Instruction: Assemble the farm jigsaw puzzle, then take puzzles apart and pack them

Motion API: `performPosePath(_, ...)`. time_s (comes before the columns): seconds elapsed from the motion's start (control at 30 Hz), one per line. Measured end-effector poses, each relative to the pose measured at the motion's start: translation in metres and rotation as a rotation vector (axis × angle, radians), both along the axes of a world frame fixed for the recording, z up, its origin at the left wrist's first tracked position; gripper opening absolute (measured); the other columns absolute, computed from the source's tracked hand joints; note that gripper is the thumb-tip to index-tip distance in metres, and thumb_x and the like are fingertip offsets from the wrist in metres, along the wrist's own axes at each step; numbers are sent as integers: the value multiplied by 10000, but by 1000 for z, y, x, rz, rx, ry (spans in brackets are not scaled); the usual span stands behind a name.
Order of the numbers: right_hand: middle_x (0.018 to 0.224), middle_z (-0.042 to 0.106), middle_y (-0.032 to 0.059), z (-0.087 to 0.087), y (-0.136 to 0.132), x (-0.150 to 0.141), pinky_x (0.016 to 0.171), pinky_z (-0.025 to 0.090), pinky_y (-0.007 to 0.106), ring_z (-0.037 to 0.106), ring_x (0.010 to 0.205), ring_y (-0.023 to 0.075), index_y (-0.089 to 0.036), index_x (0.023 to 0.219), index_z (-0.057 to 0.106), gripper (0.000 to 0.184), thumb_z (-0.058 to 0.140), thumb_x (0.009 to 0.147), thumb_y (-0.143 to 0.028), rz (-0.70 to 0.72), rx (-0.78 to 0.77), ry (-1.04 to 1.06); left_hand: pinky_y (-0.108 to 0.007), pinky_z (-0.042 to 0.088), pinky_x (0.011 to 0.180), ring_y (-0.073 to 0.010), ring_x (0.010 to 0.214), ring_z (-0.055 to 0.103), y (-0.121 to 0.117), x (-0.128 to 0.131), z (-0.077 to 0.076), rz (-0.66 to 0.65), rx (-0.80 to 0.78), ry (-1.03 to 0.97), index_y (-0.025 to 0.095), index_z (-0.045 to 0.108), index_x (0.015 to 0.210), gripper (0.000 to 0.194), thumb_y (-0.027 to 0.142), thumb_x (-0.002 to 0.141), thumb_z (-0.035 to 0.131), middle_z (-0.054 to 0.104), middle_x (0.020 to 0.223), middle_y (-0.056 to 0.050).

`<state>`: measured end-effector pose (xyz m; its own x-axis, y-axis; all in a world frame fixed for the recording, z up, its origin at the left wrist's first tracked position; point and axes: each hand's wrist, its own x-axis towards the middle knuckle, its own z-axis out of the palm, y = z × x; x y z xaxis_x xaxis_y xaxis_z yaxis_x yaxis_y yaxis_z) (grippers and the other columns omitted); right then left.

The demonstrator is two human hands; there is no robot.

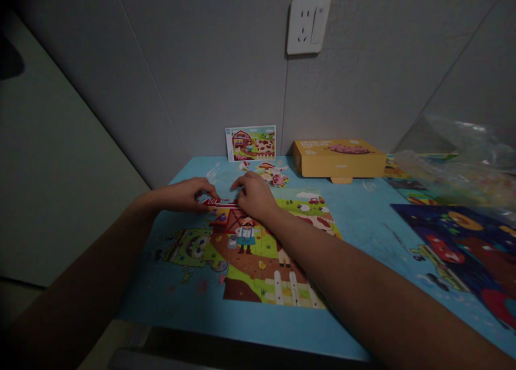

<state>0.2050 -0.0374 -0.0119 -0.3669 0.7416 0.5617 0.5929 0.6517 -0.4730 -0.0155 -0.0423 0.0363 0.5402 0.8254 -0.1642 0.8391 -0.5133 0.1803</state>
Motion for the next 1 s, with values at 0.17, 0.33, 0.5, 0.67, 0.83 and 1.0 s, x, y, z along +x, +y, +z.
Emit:
performPosePath(0.17,825,614,77,1,-1,0,797,392,326,548,818,205,-156,819,722,329,484,653,-2,0,-11,-7,-257,395,749,-182,879,550,1,0,0,-5,6,24,267,692,1048,372,315,681,646,618,997,-32)
performPosePath(0.33,826,613,74,0,0,0,798,391,324,548,821,205,-161,815,718,323,486,651,-7,-5,-10,-9,-242,394,704,-165,820,563,0,2,3,1,-19,47,242,695,1051,374,293,686,634,641,955,-26)
performPosePath(0.5,843,612,84,-2,1,0,803,389,333,546,834,213,-159,826,702,317,479,656,-14,-2,2,-12,-239,398,719,-165,821,573,-1,3,5,20,-45,48,255,701,1067,391,289,683,638,661,937,-18)
performPosePath(0.67,910,598,93,5,-7,-1,807,396,345,521,869,222,-144,989,618,391,450,659,-20,53,111,-10,-244,403,748,-169,843,579,1,1,4,46,-48,46,271,704,1080,410,316,677,648,672,954,-20)
performPosePath(0.83,1092,580,112,13,-19,-7,860,379,369,486,987,237,-144,1065,615,478,458,627,-34,397,200,-135,-231,398,690,-154,765,577,2,-1,2,34,-73,5,245,721,1014,357,323,678,628,673,846,-7)
performPosePath(1.0,1013,642,63,13,-23,-13,838,354,356,496,930,217,-192,982,696,406,467,680,-47,557,65,-386,-220,374,626,-144,700,562,2,-3,2,18,-112,-25,230,741,895,274,362,690,615,660,746,5)
